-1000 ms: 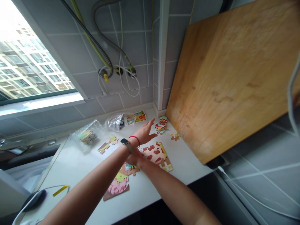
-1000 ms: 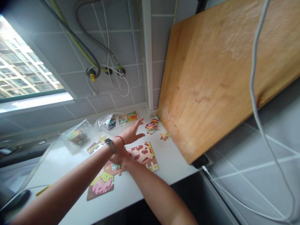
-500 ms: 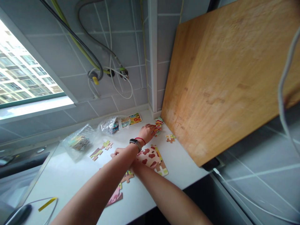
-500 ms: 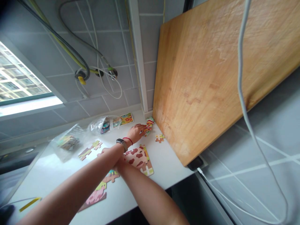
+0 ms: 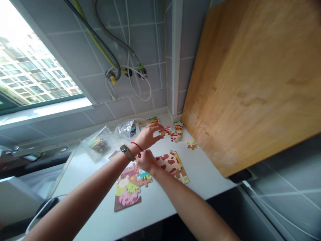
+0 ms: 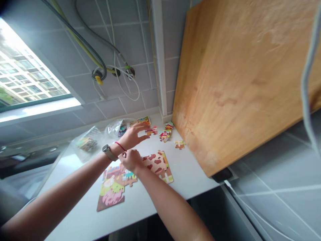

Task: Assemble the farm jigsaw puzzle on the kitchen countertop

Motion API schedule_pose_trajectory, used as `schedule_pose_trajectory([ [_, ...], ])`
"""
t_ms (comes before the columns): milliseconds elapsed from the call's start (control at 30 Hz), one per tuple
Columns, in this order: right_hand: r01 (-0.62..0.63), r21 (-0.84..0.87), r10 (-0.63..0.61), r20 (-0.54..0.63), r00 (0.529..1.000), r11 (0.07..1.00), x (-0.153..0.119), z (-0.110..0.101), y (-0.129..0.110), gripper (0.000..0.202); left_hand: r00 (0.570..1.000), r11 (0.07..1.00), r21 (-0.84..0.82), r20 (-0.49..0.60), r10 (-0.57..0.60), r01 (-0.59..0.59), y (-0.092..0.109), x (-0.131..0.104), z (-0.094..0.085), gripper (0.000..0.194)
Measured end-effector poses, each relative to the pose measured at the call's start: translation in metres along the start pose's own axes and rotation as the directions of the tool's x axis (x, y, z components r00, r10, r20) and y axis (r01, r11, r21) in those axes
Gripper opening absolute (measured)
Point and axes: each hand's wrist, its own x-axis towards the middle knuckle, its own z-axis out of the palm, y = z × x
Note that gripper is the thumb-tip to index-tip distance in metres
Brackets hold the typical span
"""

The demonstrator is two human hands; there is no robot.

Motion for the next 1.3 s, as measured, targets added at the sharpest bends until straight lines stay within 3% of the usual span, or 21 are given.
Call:
schedule_pose_trajectory([
  [100, -0.008, 0.145, 0.017, -0.063, 0.998, 0.989, 0.006, 0.001, 0.005, 0.026, 0.999, 0.998, 0.058, -0.023, -0.036, 0.037, -0.010, -0.046, -0.046, 0.026],
  [200, -0.025, 0.275, 0.069, -0.150, 0.986, 0.961, 0.017, -0.003, 0.015, 0.038, 0.982, 0.984, 0.062, -0.101, -0.161, 0.167, -0.017, -0.103, -0.068, 0.024],
  [267, -0.036, 0.335, 0.103, -0.186, 0.977, 0.942, 0.022, -0.006, 0.020, 0.042, 0.965, 0.972, 0.028, -0.132, -0.228, 0.233, -0.020, -0.142, -0.065, 0.025],
  [333, -0.037, 0.374, 0.117, -0.193, 0.974, 0.927, 0.024, -0.007, 0.023, 0.043, 0.964, 0.966, -0.012, -0.062, -0.259, 0.259, -0.023, -0.175, -0.052, 0.022],
  [467, -0.019, 0.411, 0.094, -0.164, 0.982, 0.912, 0.023, -0.004, 0.023, 0.043, 0.940, 0.940, -0.035, -0.014, -0.341, 0.340, -0.031, -0.214, -0.023, 0.019],
  [667, 0.003, 0.405, 0.058, -0.137, 0.989, 0.914, 0.019, -0.001, 0.019, 0.043, 0.952, 0.951, -0.026, 0.030, -0.306, 0.307, -0.043, -0.216, -0.015, 0.020],
  [1000, 0.012, 0.337, 0.007, -0.057, 0.998, 0.942, 0.012, -0.004, 0.011, 0.044, 0.980, 0.979, -0.033, 0.002, -0.200, 0.200, -0.057, -0.216, -0.012, 0.022],
  [1300, 0.001, 0.242, 0.011, -0.046, 0.999, 0.970, 0.007, -0.009, 0.005, 0.040, 0.983, 0.983, 0.003, 0.010, -0.185, 0.185, -0.056, -0.222, -0.008, 0.034],
])
